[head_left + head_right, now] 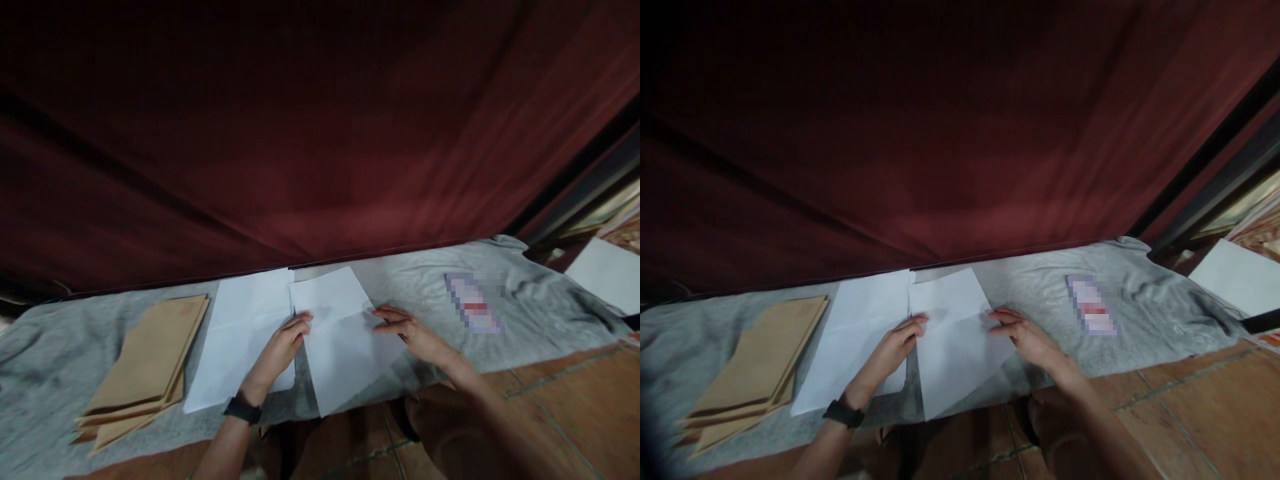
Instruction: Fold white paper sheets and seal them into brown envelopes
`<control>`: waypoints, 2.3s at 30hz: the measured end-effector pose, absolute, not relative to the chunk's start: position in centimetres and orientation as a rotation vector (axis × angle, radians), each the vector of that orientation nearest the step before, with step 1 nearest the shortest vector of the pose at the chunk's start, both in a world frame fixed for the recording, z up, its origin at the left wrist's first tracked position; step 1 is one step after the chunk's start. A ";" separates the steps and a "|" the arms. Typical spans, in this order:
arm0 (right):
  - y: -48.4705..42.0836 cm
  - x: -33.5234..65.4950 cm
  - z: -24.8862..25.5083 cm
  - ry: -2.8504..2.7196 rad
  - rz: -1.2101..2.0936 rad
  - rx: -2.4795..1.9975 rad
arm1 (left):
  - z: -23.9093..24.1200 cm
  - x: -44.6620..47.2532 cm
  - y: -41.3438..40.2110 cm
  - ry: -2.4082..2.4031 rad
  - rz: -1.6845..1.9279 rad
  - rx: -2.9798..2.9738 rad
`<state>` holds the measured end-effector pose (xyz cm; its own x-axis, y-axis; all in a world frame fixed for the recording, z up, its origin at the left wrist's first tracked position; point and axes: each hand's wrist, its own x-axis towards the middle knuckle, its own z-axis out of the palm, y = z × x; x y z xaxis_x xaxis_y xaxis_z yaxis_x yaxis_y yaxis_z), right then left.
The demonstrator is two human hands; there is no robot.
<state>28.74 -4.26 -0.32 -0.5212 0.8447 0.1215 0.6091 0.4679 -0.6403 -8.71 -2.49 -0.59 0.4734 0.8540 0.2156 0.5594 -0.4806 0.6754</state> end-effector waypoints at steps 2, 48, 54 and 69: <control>-4.9 28.9 -0.5 -2.344 0.694 -1.228 | -0.8 -8.6 -2.2 1.176 0.751 2.191; -5.2 23.9 -4.4 -2.184 0.005 -1.782 | -5.1 -0.4 -7.4 1.769 0.731 2.489; -2.6 21.0 -2.4 -2.147 0.111 -1.683 | -4.2 2.0 -7.9 1.695 0.708 2.588; 2.0 15.9 -3.7 -2.468 0.188 -1.435 | -4.0 3.5 -9.8 1.399 0.427 2.776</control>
<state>15.89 1.96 -3.69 -0.4678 0.8665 0.1741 0.8300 0.4984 -0.2503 3.53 -9.78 -3.96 0.5655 0.7893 0.2390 0.7882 -0.6026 0.1250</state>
